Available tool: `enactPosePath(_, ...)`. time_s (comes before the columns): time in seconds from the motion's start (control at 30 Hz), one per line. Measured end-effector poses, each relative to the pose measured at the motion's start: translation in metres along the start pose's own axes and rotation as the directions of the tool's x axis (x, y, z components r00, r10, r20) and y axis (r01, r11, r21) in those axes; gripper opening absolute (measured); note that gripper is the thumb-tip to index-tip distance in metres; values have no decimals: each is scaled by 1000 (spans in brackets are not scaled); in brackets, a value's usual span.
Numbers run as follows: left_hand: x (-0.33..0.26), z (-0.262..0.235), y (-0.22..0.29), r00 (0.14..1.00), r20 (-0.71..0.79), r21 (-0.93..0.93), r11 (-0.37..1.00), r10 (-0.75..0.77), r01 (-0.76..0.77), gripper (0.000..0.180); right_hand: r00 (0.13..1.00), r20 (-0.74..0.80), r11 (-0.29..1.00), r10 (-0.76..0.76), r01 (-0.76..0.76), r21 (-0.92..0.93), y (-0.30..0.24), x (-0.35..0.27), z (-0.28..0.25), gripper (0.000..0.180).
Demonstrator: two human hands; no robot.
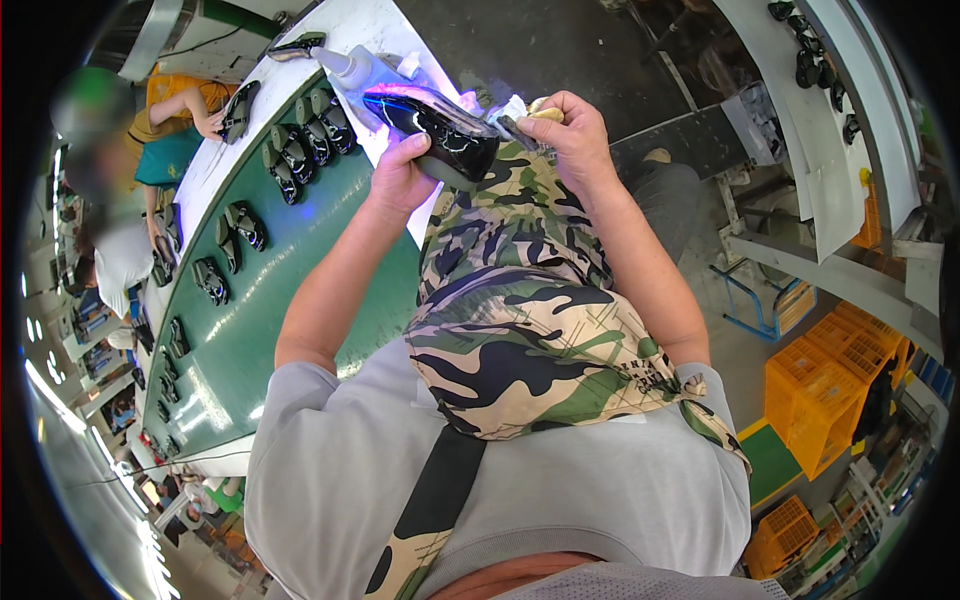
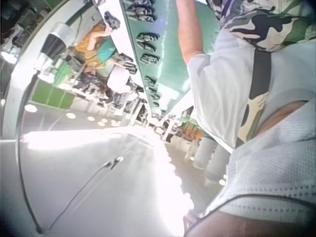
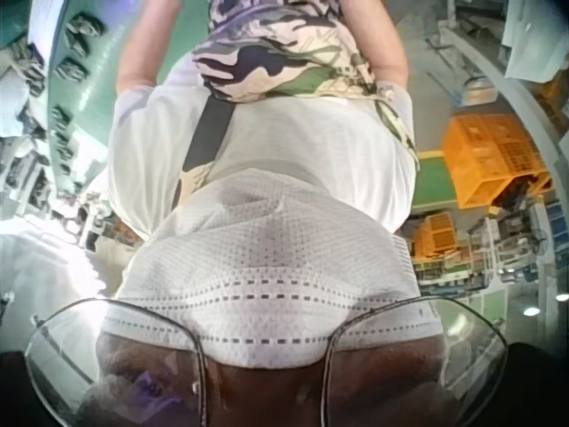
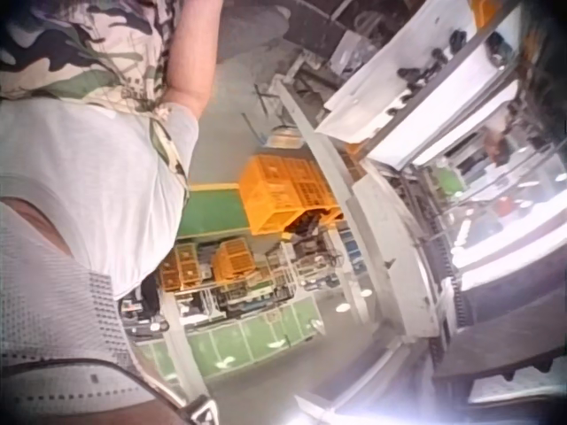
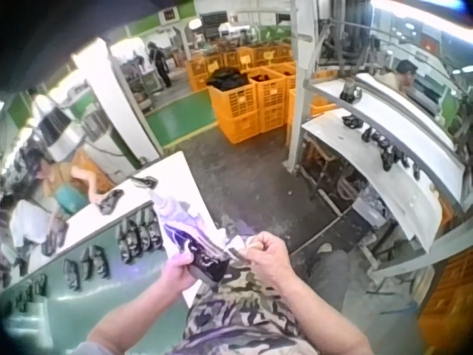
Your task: Polishing or applying treatment to the soles and edges of black shoes on a production line.
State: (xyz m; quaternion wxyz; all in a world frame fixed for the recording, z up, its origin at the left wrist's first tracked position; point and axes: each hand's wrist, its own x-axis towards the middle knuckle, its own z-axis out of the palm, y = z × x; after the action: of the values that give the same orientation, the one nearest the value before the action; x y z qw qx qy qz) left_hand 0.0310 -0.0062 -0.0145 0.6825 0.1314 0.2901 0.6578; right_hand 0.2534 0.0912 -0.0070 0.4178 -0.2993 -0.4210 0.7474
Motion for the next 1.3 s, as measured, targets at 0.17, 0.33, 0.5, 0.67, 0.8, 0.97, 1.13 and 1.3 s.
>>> enactPosePath(0.17, 1, 30, -6, 990, -17, 239, 962, 138, -130, 69, 988, -145, 999, 49, -49, 1, 2, -8, -12, 18)
enactPosePath(0.33, 14, 47, -10, 969, -1, 462, 860, 245, -217, 62, 969, -238, 997, 58, -44, 63, -5, -14, -25, 18)
enactPosePath(0.5, 35, 71, -16, 933, 118, 688, 650, 339, -323, 57, 944, -328, 990, 12, 35, 135, -7, -16, -36, 17)
enactPosePath(0.67, 53, 101, -24, 951, 148, 754, 592, 270, -285, 56, 900, -437, 991, -4, 61, 117, -11, -5, -43, 17)
enactPosePath(0.8, 85, 136, -21, 967, 211, 808, 531, 145, -255, 60, 914, -403, 924, -53, 198, 328, -30, 4, -61, 20)
enactPosePath(0.97, 157, 250, -7, 859, 461, 747, 425, 223, -511, 64, 764, -645, 845, 18, 333, 418, -23, 13, -126, 20)
enactPosePath(1.13, 260, 403, -1, 774, 615, 729, 266, 150, -631, 55, 677, -721, 850, 146, 287, 441, 45, 10, -182, 19)
enactPosePath(1.3, 377, 509, -13, 587, 801, 588, -347, 120, -731, 46, 696, -697, 880, 170, 212, 425, 58, 27, -216, 19)
